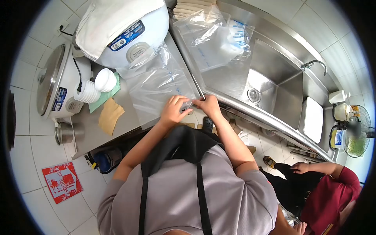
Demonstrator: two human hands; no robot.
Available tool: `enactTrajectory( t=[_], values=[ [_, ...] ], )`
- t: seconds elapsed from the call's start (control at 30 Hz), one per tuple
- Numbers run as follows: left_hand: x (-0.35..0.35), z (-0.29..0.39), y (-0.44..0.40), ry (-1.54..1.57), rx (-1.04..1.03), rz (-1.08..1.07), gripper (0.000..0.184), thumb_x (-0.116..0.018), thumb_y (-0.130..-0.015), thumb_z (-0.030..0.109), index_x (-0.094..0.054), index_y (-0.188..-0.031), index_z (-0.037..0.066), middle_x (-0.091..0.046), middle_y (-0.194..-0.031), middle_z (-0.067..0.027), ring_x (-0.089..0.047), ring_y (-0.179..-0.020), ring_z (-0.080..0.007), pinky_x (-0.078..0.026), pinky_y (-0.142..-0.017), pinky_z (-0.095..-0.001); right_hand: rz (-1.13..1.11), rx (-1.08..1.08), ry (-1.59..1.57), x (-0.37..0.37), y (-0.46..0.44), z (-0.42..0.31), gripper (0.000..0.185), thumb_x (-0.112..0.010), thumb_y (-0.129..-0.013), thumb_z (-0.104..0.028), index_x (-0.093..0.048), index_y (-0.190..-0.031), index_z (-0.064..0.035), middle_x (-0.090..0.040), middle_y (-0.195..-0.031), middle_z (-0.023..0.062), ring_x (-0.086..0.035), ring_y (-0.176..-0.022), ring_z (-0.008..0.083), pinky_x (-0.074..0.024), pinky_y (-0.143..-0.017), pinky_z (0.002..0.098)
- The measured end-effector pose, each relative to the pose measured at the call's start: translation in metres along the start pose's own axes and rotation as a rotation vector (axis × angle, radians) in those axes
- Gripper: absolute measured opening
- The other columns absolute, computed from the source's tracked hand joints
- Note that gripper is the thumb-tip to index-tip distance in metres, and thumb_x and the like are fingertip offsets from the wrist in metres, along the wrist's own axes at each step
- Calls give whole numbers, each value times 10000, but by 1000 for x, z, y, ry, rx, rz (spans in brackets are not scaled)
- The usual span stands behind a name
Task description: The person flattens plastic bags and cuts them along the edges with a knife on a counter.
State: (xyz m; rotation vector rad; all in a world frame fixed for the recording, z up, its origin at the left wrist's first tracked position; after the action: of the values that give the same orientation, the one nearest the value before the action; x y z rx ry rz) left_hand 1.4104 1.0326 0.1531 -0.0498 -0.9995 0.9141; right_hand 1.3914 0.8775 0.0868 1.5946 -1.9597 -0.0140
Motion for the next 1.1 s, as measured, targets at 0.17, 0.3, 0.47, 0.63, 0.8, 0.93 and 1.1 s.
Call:
enactTrajectory(
  t=[0.17,0.3,0.47,0.63,0.8,0.93,1.1],
  values=[
    [2,-1,1,28,29,30,314,-726,-750,190,-589,-983,30,-580,-1029,-120,-549,-968,-313,-452,-827,-393,-58,-86,-178,-3,7,3,493,-741,-714,-472,-691,-738,18,-645,-596,79,-581,-540,135,-457,-553,290],
    [6,-4,4,52,54,49,247,-711,-765,149,-604,-946,19,-588,-995,-126,-568,-930,-308,-464,-798,-376,-121,-162,-135,-11,7,15,574,-718,-706,-554,-685,-753,17,-634,-583,68,-497,-418,115,-391,-415,269],
    [7,-9,7,109,95,84,238,-712,-770,138,-612,-942,8,-596,-982,-128,-589,-895,-304,-481,-757,-360,-93,-158,-256,-13,11,17,496,-718,-743,-489,-672,-741,5,-620,-578,57,-399,-331,87,-284,-312,245],
    [12,-2,5,91,75,100,270,-726,-762,156,-611,-958,10,-596,-987,-125,-591,-900,-304,-485,-763,-357,-100,-96,-417,-17,7,11,288,-702,-813,-266,-646,-763,12,-614,-607,56,-380,-327,69,-262,-301,234],
    [13,3,-1,71,93,97,273,-726,-766,169,-612,-962,16,-595,-997,-120,-591,-906,-301,-486,-759,-358,-38,-50,-451,-17,7,1,279,-710,-801,-249,-625,-684,-10,-586,-565,31,-365,-321,64,-248,-302,242],
    [5,-12,0,127,227,45,248,-711,-776,150,-617,-966,23,-597,-1000,-118,-594,-912,-296,-486,-750,-364,-16,-51,-459,-19,6,1,331,-726,-793,-294,-604,-663,-16,-581,-568,21,-359,-320,64,-246,-302,246],
    [9,-12,-2,127,175,19,200,-651,-805,140,-618,-975,39,-598,-954,-102,-593,-858,-306,-484,-718,-383,-14,-56,-435,-17,7,0,326,-684,-842,-310,-589,-703,-30,-564,-575,28,-368,-340,63,-250,-319,240]
  ],
)
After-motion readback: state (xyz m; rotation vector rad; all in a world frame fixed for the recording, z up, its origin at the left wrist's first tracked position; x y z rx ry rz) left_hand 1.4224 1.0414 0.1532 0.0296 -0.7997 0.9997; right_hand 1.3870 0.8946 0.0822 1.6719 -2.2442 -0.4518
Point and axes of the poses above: each hand's wrist, its own y-axis away from the middle knuckle, its own x-axis out of the back of the hand, z = x × y, the point moved 9 cm from there along -y, towards the middle knuckle
